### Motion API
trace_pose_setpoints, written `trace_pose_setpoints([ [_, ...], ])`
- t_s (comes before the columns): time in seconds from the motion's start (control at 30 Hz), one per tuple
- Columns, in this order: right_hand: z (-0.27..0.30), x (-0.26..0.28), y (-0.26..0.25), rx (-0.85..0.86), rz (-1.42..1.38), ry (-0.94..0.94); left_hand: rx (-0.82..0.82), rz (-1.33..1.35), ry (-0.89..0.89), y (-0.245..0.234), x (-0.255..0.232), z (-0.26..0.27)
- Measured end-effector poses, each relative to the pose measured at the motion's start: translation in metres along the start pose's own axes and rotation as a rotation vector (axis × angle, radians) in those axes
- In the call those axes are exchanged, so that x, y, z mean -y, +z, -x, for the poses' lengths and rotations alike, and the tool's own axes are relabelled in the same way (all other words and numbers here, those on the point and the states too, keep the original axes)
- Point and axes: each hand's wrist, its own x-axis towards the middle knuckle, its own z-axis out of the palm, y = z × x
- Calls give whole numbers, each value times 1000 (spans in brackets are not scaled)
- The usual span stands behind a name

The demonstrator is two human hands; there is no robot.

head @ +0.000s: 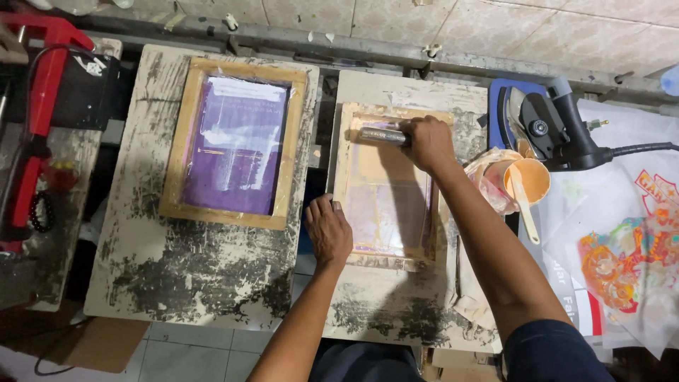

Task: The person uses a squeegee to spread orange ink across a screen printing frame. They repeatedly scoop more ink from a container with a wooden stick and apply it to the squeegee, then pull the squeegee across the screen to distribute the ink evenly.

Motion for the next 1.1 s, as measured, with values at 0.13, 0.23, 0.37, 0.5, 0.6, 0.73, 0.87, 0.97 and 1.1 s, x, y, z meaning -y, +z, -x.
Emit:
trace_pose_setpoints([
  [0.13,8,4,-1,130,-75,22,-22,-43,4,4,6,-1],
  [0.23,47,24,-21,231,-84,7,-9,-41,8,7,6,0],
  [0.37,83,63,-56,279,-105,-5,-24,-42,6,8,10,-1],
  [0.5,81,39,-37,288,-76,-17,14,-32,38,7,11,-1],
  [0.6,61,27,-20,198,-52,-47,-15,-15,-4,10,14,-4],
  [0.73,60,48,-19,-105,-15,20,-34,2,1,11,17,4],
  [0.87,96,71,-10,-213,-53,50,-22,24,9,7,12,2],
  [0.97,112,73,-25,-89,-70,72,-25,9,12,8,12,0],
  [1.1,79,45,-21,-12,-35,47,-25,33,16,5,10,2],
])
